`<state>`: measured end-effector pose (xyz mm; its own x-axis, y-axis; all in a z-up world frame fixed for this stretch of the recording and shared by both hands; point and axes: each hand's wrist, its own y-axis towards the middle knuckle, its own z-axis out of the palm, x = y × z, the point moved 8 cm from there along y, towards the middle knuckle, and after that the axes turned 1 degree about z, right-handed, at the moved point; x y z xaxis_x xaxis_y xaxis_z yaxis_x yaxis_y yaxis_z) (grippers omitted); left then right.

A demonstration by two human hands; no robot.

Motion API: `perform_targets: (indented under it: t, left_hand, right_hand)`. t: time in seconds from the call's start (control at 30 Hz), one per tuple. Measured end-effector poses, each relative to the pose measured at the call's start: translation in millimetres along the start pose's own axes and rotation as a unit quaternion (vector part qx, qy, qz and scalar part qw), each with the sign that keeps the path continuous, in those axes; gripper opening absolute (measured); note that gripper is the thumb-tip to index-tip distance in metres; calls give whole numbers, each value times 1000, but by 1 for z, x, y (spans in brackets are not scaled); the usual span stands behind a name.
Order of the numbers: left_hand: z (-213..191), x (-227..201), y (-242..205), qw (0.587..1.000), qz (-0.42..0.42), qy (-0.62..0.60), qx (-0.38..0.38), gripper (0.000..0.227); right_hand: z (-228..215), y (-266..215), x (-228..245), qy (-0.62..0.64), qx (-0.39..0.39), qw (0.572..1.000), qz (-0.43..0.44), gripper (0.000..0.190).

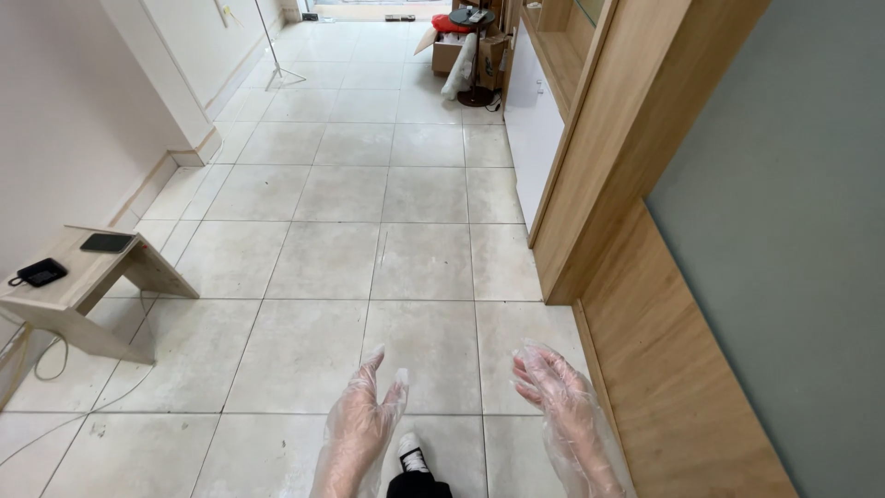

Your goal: Moving decorative flower-shaped candles from a display shelf to storage shelves.

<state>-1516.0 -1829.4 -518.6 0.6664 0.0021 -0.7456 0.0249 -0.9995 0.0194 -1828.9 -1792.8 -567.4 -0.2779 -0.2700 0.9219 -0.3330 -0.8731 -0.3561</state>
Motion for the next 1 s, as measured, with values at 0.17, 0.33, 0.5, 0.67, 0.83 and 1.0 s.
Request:
perform_targets:
  t: [0.17, 0.33, 0.5, 0.67, 0.83, 1.0]
  left_hand:
    - [16, 1, 151, 999, -15, -37, -15, 55]
    - [16, -52, 283, 990, 76, -115, 2, 49]
    - [73, -65, 377, 986, 81, -138, 52, 47]
    - [135, -70, 477, 978, 133, -135, 91, 43]
    - [186, -67, 604, 976, 120, -150, 102, 44]
    - [185, -125, 723, 980, 37, -125, 153, 50]
  right_hand:
    - [54, 133, 40, 24, 28, 998, -47, 50]
    - [112, 236, 91, 29, 3, 998, -47, 51]
    - [140, 305, 124, 22, -30, 999, -35, 52]
    - [139, 423, 107, 64, -25, 998, 7, 50]
    - [161, 552, 161, 34, -2, 999, -10, 51]
    - [175, 671, 223, -2, -17, 1000, 25, 46]
